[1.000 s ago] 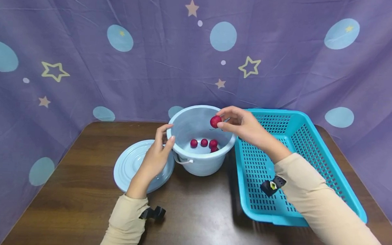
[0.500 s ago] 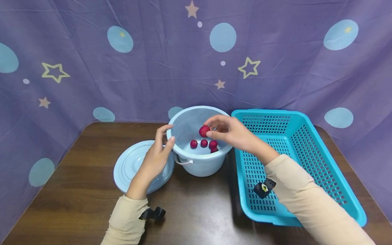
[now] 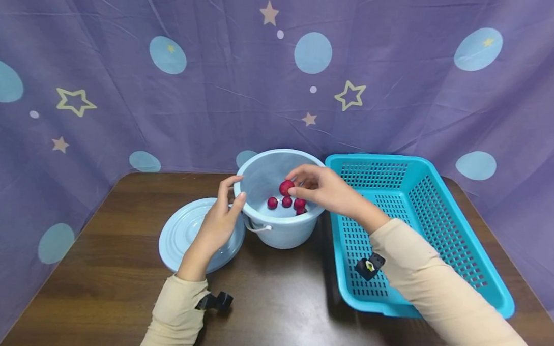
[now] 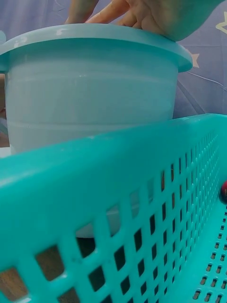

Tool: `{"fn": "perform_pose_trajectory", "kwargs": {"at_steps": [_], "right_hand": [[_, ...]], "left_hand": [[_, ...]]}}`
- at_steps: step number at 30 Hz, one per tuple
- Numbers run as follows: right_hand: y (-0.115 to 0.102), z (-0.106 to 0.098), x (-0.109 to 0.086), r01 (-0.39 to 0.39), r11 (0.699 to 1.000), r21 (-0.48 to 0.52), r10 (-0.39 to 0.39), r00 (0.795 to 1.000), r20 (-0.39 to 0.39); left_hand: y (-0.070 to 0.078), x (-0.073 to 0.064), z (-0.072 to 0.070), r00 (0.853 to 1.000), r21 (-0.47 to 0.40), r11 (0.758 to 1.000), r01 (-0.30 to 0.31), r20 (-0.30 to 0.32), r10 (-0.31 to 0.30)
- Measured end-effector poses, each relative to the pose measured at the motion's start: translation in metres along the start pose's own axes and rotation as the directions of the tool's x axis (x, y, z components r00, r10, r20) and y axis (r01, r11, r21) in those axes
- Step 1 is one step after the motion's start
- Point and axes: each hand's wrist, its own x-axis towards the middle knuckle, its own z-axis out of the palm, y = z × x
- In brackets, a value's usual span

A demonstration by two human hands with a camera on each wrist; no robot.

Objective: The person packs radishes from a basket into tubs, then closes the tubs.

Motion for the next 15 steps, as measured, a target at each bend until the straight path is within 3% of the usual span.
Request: {"fn": "perform_pose_trajectory", "kwargs": {"at_steps": [10,15], "right_hand": [[0.000,-0.006,-0.003,-0.022,0.992,0.125,0.022,1.000,-0.001],[0.005,-0.014,-0.007,0.010,0.983,0.184,0.002,0.998,-0.065]], "left_hand": [[0.000,0.000,0.001,1.000,0.001,1.000,0.009,0.003,-0.009],[0.000,0.000,0.000,1.000,0.006,1.000,0.005,-0.001,-0.005]]}}
